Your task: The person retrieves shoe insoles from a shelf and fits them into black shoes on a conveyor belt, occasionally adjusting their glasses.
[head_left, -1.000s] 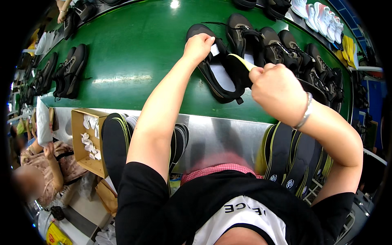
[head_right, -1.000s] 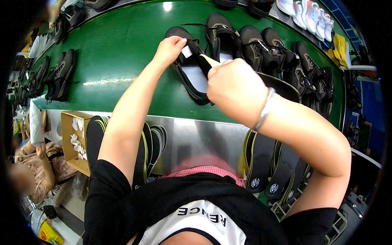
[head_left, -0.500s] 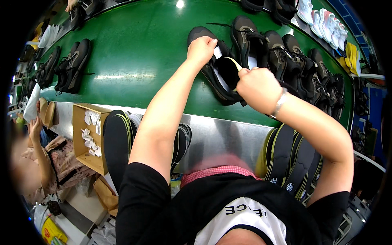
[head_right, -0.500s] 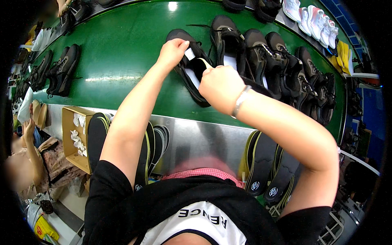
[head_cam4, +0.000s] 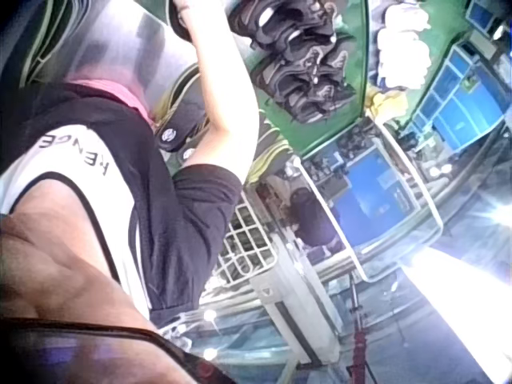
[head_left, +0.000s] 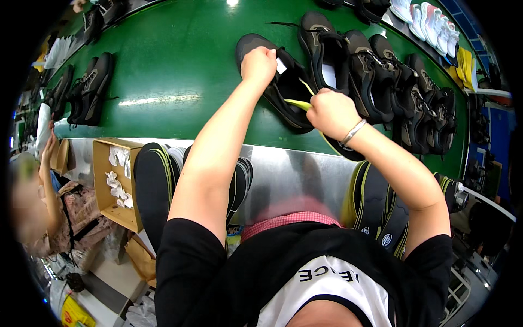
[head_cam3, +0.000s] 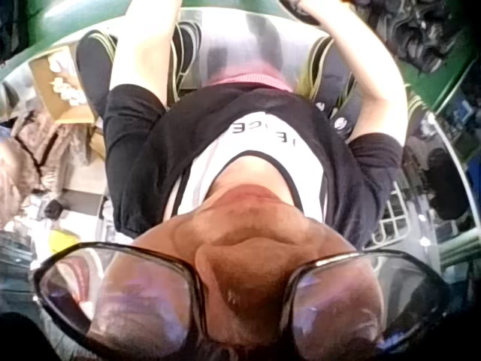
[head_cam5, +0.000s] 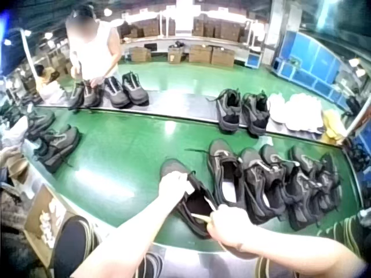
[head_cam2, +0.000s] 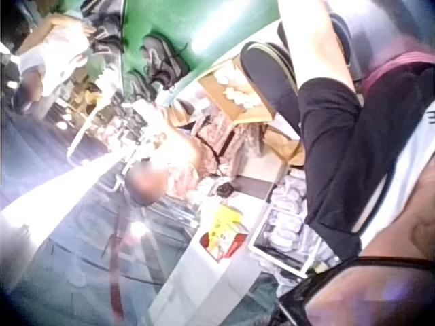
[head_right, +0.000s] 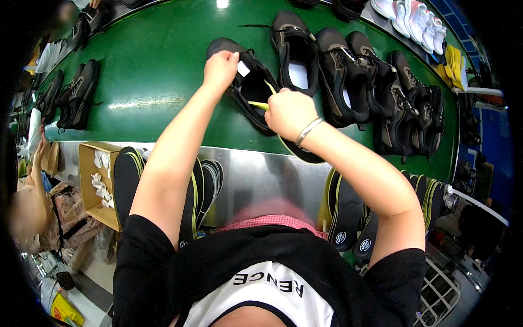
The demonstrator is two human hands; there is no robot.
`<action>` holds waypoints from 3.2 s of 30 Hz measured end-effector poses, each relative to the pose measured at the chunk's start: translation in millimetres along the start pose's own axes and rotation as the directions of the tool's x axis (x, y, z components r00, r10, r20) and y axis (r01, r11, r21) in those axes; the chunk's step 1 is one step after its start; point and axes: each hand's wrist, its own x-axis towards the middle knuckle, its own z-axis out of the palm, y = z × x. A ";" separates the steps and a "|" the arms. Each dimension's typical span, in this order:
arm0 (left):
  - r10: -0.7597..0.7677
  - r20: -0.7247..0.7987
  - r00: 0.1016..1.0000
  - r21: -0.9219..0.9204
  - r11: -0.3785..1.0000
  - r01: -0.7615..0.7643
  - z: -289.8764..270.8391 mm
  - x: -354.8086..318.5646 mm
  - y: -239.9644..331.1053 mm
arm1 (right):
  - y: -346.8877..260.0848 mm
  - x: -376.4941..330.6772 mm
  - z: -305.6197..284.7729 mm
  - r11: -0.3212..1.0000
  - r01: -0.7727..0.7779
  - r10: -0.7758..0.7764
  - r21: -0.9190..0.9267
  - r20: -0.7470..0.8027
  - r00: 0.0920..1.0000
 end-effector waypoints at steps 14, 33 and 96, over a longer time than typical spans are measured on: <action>0.016 -0.063 0.998 -0.020 1.000 -0.017 -0.3 -17.6 1.0 | -26.3 -9.0 0.3 0.977 -0.049 0.066 -0.207 0.074 0.995; 0.019 -0.028 0.999 -0.182 0.983 -0.023 -5.0 -20.4 -7.1 | -8.2 44.1 -27.6 0.985 0.157 -0.111 -0.064 0.462 0.880; 0.295 -0.212 0.932 0.468 0.868 -0.168 -102.6 9.6 -15.3 | 56.6 12.2 -1.8 0.995 -0.096 0.096 0.006 -0.080 0.992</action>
